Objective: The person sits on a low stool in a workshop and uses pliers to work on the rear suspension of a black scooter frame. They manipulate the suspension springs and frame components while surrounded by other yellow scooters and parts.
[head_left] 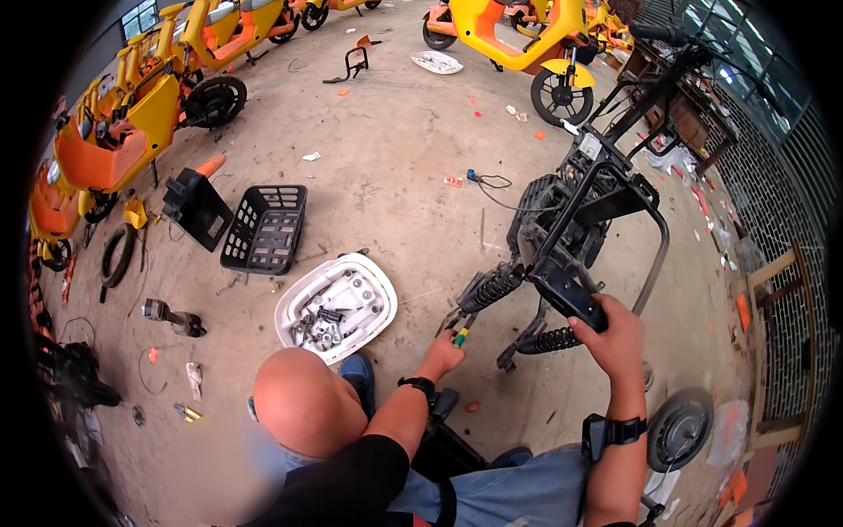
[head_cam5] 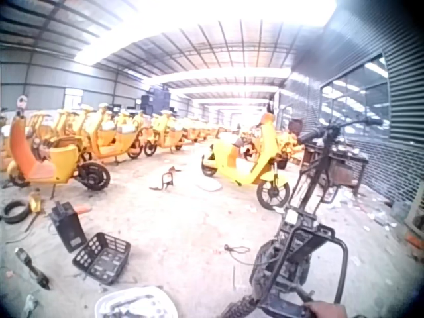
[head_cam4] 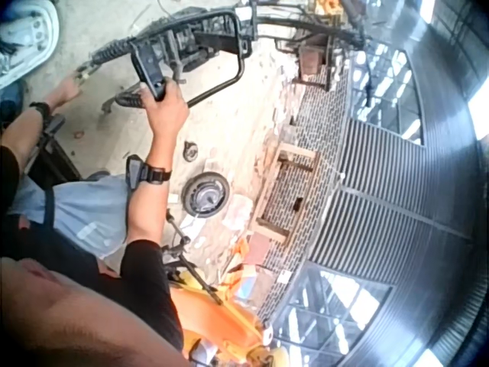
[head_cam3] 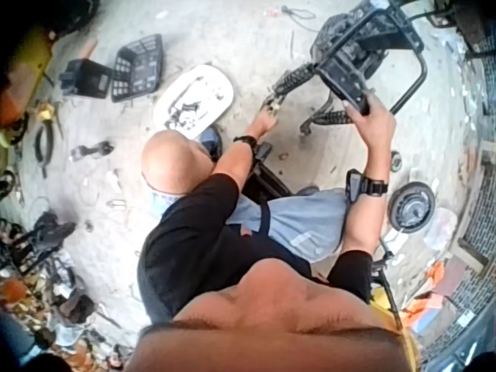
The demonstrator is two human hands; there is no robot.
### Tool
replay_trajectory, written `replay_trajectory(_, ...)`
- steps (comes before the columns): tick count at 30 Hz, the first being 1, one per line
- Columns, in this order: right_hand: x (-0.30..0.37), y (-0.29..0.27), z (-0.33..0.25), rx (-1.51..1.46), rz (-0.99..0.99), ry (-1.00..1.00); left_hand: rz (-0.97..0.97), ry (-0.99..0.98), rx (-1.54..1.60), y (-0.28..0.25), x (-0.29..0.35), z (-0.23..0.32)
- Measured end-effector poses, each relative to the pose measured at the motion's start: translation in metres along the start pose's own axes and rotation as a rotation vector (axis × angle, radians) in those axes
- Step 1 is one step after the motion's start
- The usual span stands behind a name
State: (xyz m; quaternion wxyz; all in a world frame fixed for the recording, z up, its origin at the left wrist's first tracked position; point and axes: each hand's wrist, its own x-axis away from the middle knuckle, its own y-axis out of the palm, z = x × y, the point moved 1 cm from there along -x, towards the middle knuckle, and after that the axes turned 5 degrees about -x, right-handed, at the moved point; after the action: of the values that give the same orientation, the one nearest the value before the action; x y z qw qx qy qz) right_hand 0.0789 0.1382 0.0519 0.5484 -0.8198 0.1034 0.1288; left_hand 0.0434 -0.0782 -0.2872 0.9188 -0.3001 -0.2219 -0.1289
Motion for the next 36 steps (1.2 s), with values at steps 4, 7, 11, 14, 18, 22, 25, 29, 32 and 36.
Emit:
replay_trajectory(4,0.001,0.000,0.005,-0.013,-0.005,0.012,0.021,0.010,0.011,0.004,0.007,0.004)
replay_trajectory(7,0.002,0.004,0.005,0.006,0.035,-0.040,0.027,0.024,0.008,0.014,0.001,-0.002)
replay_trajectory(11,0.000,0.007,0.005,-0.041,0.014,0.011,-0.077,-0.044,-0.035,0.013,-0.013,0.005)
replay_trajectory(14,0.001,0.006,0.005,-0.026,-0.020,0.028,-0.139,-0.081,-0.091,0.000,-0.020,0.015)
replay_trajectory(18,0.002,0.003,0.001,-0.009,-0.027,0.054,-0.258,-0.139,-0.068,-0.020,-0.030,0.027)
replay_trajectory(22,0.000,0.003,-0.001,-0.040,-0.019,0.040,-0.267,-0.167,-0.052,-0.028,-0.040,0.034)
replay_trajectory(25,0.001,0.006,0.003,-0.036,-0.021,0.042,-0.262,-0.185,-0.083,-0.025,-0.041,0.030)
replay_trajectory(29,0.002,0.006,0.005,-0.018,-0.025,0.055,-0.210,-0.166,-0.021,-0.022,-0.028,0.025)
replay_trajectory(32,0.002,0.005,0.003,-0.013,-0.029,0.060,-0.127,-0.103,0.029,-0.019,-0.019,0.017)
replay_trajectory(36,0.002,0.003,-0.001,-0.006,-0.036,0.057,-0.015,-0.042,0.022,-0.009,-0.012,0.005)
